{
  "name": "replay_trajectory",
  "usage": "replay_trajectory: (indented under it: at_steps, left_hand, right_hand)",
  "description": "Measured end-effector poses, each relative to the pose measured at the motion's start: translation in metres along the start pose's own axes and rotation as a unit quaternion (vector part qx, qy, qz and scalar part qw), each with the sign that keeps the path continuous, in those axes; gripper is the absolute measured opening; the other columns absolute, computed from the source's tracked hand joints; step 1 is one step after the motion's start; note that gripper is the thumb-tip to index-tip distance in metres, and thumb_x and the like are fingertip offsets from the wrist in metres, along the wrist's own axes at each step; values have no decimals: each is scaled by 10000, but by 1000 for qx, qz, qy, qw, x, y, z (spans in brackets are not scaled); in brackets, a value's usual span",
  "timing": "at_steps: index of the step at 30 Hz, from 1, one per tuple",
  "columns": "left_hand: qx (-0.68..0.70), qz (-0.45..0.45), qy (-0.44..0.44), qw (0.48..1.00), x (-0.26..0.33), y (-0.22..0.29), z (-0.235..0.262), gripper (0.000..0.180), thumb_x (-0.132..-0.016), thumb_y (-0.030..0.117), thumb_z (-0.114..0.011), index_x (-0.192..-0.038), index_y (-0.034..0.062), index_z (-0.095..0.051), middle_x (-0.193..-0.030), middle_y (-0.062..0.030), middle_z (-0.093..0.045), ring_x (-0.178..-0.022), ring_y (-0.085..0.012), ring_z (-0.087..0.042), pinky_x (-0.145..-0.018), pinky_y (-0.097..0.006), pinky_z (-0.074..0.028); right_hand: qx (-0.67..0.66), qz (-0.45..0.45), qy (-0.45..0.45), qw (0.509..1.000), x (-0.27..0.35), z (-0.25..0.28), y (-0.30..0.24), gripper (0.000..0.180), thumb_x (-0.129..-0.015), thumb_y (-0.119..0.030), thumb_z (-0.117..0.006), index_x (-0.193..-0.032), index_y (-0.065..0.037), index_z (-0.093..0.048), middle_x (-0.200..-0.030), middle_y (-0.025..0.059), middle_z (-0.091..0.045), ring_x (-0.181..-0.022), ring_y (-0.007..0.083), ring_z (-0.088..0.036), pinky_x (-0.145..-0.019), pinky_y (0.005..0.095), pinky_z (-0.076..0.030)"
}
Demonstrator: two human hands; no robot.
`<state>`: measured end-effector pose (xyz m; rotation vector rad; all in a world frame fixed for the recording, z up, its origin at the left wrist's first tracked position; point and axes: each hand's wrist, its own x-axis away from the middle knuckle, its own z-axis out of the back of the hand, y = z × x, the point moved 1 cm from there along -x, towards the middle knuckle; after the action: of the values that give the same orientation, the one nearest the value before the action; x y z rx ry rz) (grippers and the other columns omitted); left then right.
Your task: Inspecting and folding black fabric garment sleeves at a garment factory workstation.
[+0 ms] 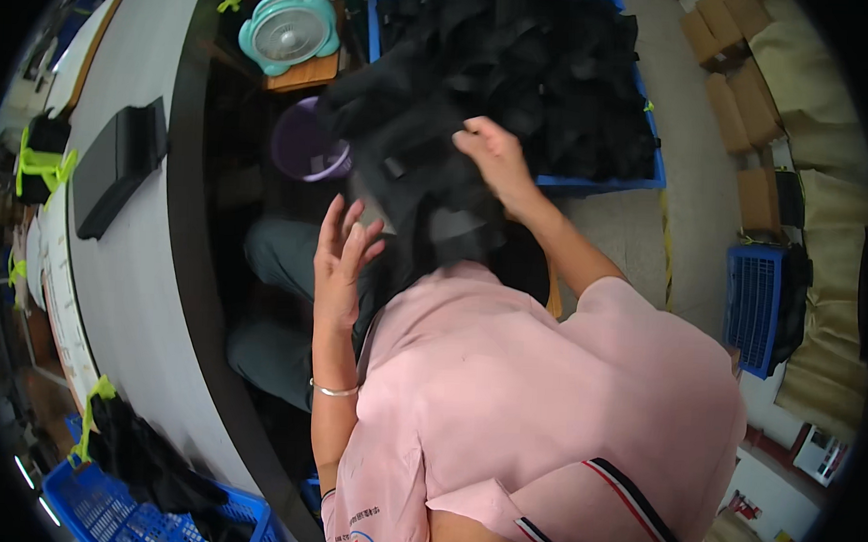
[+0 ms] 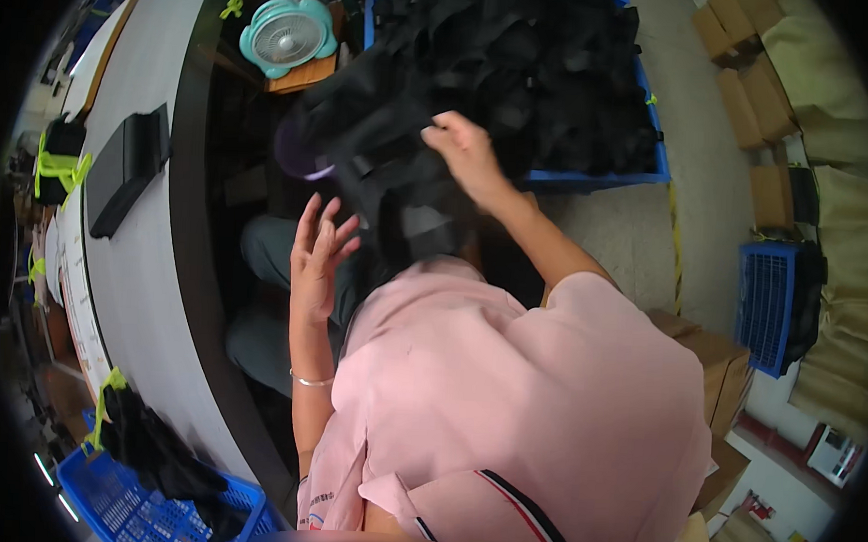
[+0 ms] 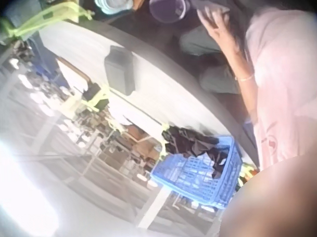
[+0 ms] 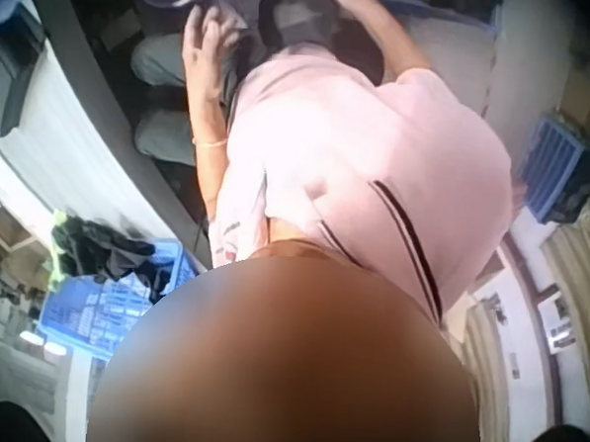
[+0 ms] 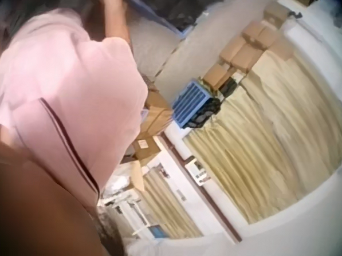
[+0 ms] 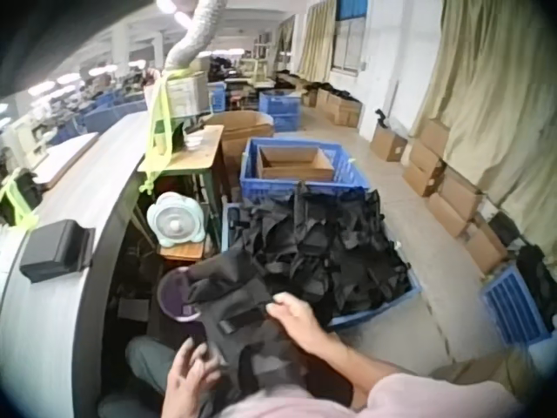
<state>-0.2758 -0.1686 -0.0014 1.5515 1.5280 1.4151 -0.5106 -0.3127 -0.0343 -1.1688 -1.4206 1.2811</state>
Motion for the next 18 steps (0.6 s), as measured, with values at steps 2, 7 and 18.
replay_trajectory:
  at_steps: [2, 7, 18]
  left_hand:
    - [8, 51, -14, 999, -7, -2, 7, 622, -984, 249, -642, -1506, 39, -375, -1439, -155, -516, -1180, -247, -616, -930, -337, -528]
    - [-9, 127, 6, 992, -22, -25, 43, 527, -985, 256, -646, -1427, 22, -483, -1398, -138, -560, -1162, -229, -627, -918, -330, -523]
    - [66, 146, 72, 985, -20, -44, 84, 427, -1010, 239, -605, -1369, 23, -523, -1263, -125, -652, -1034, -200, -684, -809, -315, -577]
  right_hand:
    - [13, 41, 73, 996, -18, 51, -2, 121, -972, -164, -643, -980, -43, -644, -770, -96, -476, -710, 3, -436, -622, 199, -387]
    - [124, 84, 260, 954, -31, 189, -35, 158, -948, -164, -698, -932, -17, -644, -778, -71, -574, -695, 6, -494, -622, 197, -426]
    - [394, 14, 363, 844, -47, 418, -24, 533, -945, -337, -674, -1307, 33, -548, -1190, 179, -658, -1066, 246, -634, -924, 342, -491]
